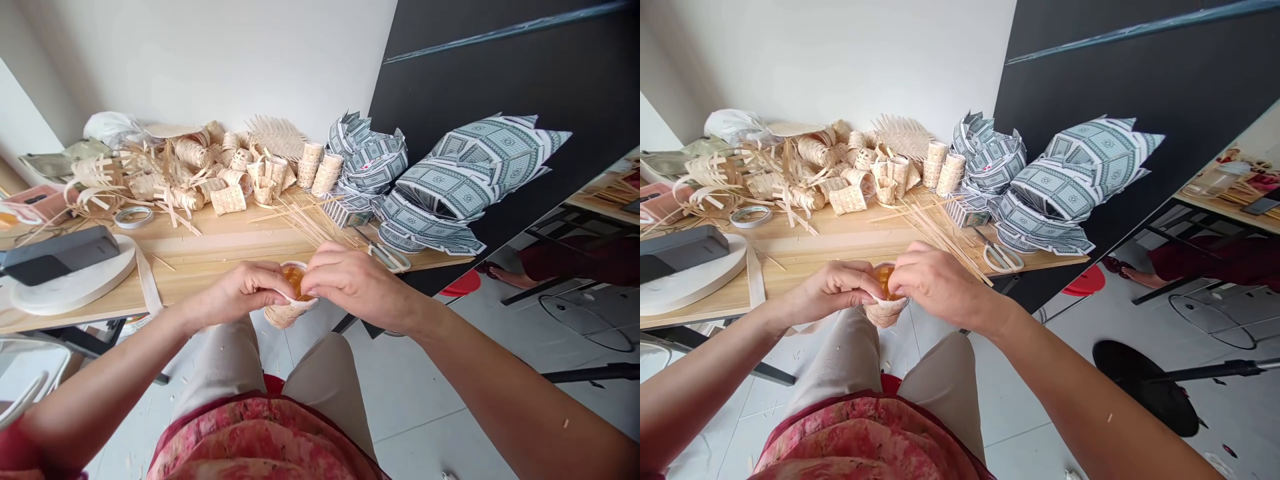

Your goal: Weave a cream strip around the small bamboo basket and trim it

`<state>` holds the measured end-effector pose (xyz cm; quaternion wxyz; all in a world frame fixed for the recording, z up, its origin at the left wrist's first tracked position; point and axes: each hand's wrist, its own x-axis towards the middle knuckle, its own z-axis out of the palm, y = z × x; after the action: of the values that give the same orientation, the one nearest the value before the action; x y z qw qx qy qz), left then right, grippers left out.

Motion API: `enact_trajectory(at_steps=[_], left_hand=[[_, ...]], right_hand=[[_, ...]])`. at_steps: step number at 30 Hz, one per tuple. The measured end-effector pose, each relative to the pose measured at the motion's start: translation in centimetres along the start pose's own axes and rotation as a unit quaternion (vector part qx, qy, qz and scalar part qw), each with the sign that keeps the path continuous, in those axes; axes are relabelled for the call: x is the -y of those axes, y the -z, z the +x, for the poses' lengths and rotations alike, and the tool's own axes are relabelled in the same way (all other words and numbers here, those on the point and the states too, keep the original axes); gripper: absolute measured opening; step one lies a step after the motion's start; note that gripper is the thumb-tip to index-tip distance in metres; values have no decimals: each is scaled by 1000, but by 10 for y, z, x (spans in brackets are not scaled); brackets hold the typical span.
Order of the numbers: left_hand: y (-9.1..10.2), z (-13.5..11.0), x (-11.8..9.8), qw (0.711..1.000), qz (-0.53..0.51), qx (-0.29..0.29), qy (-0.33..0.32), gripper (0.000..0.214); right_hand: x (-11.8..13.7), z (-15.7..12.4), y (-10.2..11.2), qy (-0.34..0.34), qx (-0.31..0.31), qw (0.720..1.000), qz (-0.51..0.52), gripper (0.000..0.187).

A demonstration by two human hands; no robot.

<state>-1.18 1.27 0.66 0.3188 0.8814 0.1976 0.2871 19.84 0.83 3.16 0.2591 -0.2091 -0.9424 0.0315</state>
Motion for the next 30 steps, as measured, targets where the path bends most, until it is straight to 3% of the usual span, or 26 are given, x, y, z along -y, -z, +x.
enact_trajectory(at_steps=[5, 10, 16, 24, 30], left_hand=[[2, 3, 6, 994, -94, 30, 38, 20], [4, 3, 8, 989, -128, 59, 45, 19], [1, 6, 4, 996, -68, 66, 7, 19], [-9, 7, 10, 999, 29, -4, -38, 18], [-1, 9, 12, 1000, -3, 19, -16, 17]], right_hand=[[-3, 0, 3, -43, 42, 997, 51, 16], [-4, -1, 2, -48, 39, 994, 86, 15], [-9, -2, 0, -40, 44, 992, 112, 16], [-9, -2, -12, -3, -3, 993, 117, 16], [-10, 5, -4, -9, 48, 994, 94, 13]])
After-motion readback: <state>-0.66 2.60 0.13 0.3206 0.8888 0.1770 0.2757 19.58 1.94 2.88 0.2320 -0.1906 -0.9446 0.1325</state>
